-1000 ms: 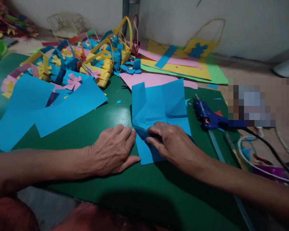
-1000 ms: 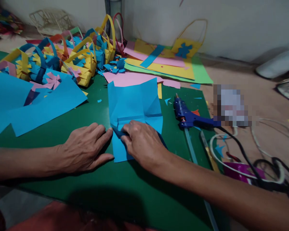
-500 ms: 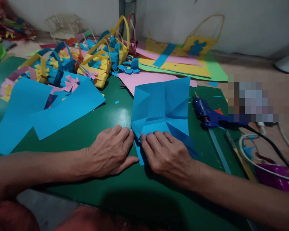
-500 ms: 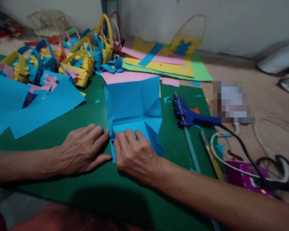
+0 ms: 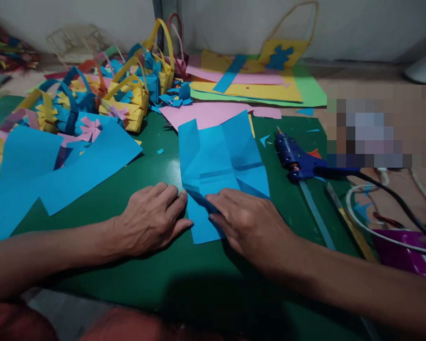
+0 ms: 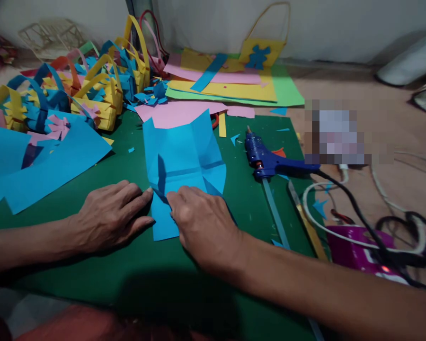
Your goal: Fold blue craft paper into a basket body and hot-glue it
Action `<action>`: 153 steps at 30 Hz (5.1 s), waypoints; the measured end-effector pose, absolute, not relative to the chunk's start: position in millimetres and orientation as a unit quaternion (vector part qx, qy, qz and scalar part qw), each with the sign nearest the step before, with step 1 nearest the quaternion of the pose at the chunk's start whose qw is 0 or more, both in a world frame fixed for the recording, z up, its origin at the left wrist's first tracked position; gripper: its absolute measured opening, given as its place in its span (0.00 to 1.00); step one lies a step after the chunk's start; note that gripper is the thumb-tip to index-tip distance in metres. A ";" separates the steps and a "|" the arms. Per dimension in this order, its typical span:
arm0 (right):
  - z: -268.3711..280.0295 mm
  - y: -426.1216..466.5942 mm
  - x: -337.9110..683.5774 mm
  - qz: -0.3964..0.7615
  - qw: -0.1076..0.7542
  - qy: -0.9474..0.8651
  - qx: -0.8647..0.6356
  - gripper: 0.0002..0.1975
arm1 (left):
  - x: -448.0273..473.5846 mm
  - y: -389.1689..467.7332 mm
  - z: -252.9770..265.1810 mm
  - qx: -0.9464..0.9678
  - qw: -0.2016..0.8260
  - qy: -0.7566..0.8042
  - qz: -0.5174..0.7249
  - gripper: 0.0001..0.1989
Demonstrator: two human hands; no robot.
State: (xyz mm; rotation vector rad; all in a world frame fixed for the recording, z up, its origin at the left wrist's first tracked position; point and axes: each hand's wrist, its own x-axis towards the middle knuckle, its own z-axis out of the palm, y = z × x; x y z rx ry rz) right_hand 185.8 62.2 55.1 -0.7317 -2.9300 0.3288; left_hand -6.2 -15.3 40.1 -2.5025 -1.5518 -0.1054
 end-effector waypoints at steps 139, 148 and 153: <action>99.1 67.6 231.1 0.151 0.238 -0.948 -0.149 0.06 | 1.1 75.3 112.6 -0.832 -0.454 -0.319 0.013 0.10; 122.8 76.9 208.1 0.142 0.128 -0.941 -0.279 0.09 | -9.7 69.4 109.3 -0.812 -0.492 -0.311 -0.041 0.10; 123.1 86.6 195.8 0.120 0.089 -0.942 -0.299 0.11 | -11.0 70.6 108.3 -0.816 -0.489 -0.304 -0.047 0.12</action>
